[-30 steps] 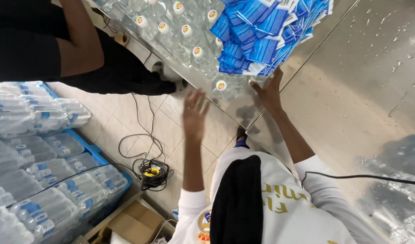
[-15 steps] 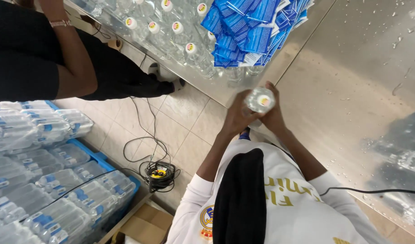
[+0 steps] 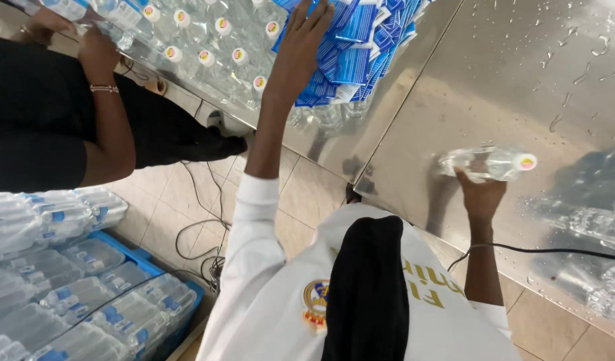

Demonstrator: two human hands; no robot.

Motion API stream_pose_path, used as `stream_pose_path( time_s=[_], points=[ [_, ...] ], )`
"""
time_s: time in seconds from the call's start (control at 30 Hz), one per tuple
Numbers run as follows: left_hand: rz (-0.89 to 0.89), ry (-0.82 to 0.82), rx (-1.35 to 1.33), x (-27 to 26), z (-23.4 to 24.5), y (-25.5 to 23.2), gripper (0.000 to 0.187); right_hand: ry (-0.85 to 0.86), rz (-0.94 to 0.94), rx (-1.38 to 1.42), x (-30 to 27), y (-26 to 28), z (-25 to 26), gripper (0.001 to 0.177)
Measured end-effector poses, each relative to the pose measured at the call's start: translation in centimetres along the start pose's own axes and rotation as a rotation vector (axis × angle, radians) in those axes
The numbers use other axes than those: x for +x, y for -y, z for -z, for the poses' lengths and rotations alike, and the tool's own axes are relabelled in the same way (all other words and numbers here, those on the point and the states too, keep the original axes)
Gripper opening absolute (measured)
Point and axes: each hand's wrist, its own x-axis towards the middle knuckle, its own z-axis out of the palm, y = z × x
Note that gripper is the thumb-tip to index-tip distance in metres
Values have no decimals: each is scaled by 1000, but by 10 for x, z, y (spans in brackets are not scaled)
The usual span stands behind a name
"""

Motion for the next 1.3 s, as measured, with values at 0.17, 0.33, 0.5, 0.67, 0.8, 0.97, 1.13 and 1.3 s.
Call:
stream_pose_path(
  time_s=[0.17,0.33,0.5,0.67,0.8,0.97,1.13,1.3],
  points=[
    [-68,-76,-9,11,-30,28,43,-103,-115,18,-13,-7,35,40],
    [241,-113,-404,7,54,-22,17,-142,-157,25,-21,-15,44,38],
    [409,-359,-948,-14,80,-73,36,-68,-183,-14,-24,-5,56,46],
    [558,-434,-1829,-41,39,-153,27,-469,479,-346,-43,71,110,71],
    [636,-403,-1752,-45,-18,-254,35,-739,694,-400,-17,121,119,48],
    [187,-75,-1598,-56,-66,-364,30,-172,314,125,15,163,113,54],
    [243,-19,-1611,-61,-39,-398,26,-239,144,210,2,146,110,32],
    [388,-109,-1821,-59,-114,-412,42,-227,478,-191,-21,110,90,40]
  ],
)
